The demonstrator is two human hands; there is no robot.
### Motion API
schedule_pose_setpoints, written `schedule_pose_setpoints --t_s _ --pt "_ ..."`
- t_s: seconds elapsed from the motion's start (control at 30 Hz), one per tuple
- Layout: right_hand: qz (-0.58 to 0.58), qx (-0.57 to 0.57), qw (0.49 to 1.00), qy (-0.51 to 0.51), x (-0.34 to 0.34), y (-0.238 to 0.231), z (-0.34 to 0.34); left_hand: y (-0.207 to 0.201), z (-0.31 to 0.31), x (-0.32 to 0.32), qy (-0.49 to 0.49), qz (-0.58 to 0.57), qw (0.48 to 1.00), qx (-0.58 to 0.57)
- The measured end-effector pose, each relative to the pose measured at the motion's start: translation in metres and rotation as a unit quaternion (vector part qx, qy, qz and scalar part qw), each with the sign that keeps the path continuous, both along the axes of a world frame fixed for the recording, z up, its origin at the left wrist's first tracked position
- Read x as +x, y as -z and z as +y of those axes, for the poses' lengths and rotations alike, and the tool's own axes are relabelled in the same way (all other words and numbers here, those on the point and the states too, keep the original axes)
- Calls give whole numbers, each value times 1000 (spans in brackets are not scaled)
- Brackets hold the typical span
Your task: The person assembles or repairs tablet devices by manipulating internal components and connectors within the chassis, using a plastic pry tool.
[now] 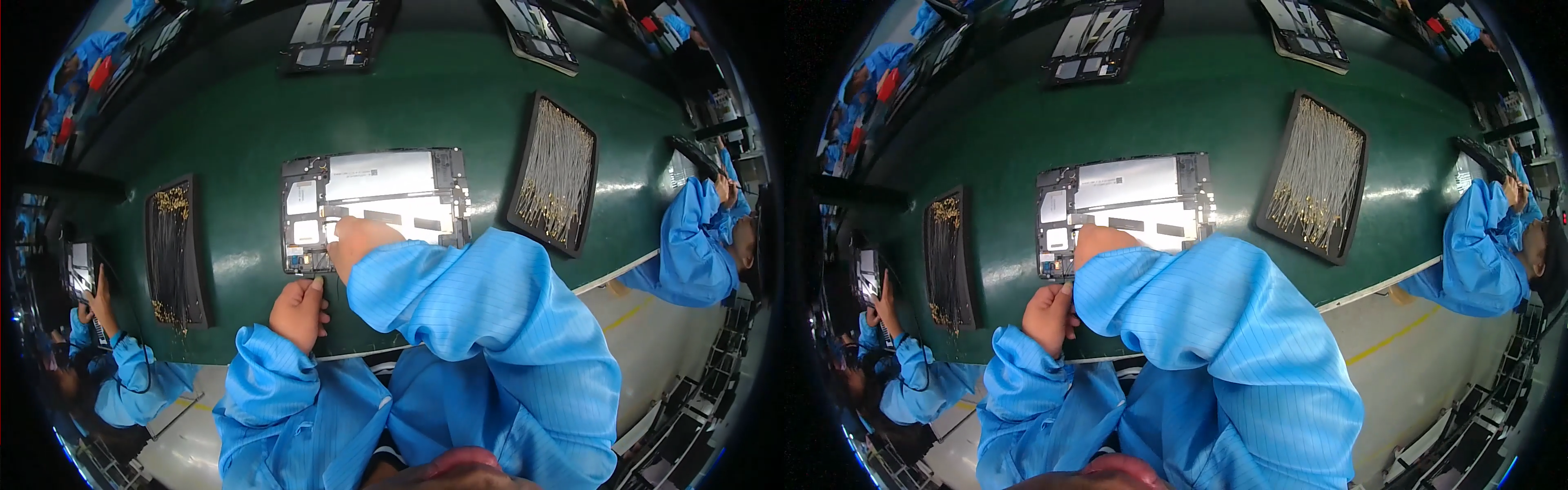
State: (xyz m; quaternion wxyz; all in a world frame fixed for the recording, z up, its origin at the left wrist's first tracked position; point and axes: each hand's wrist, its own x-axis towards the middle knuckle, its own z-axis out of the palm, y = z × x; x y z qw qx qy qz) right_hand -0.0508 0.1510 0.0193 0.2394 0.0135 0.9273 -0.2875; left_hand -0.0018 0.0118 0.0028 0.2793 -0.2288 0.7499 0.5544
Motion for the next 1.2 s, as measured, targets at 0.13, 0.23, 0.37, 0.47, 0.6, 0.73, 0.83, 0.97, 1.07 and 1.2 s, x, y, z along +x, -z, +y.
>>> schedule_pose_setpoints --t_s 0.13,0.23,0.37,0.47,0.6,0.73,0.83,0.97,1.07,1.2 --pt "37 29 993 -105 -5 16 -2 -1 -1 -2 3 -6 1000 -7" --pt "-34 39 995 -90 -17 -2 -7 -2 -2 -2 -1 -1 1000 -7" --pt "85 98 981 -143 -5 10 -7 -3 -3 -4 6 -8 1000 -10" --pt "-37 0 997 72 -2 -23 -9 -4 -6 -2 -1 -5 1000 -10" --pt "-52 15 997 50 -5 -11 -6 0 -1 -5 19 -19 1000 4" --pt "-57 37 997 -40 -7 -21 -3 -4 -2 -3 14 -22 1000 -4" --pt "-43 39 996 -71 -7 -15 -4 -7 -3 -3 18 -29 999 2" --pt "-58 21 998 -27 -9 -16 -4 -9 -4 -5 22 -36 999 0" --pt "-25 -30 998 41 -5 -8 -1 -12 -4 -5 33 -40 999 -6" --pt "113 -143 979 91 9 -13 25 -18 -19 -1 70 134 982 -114"
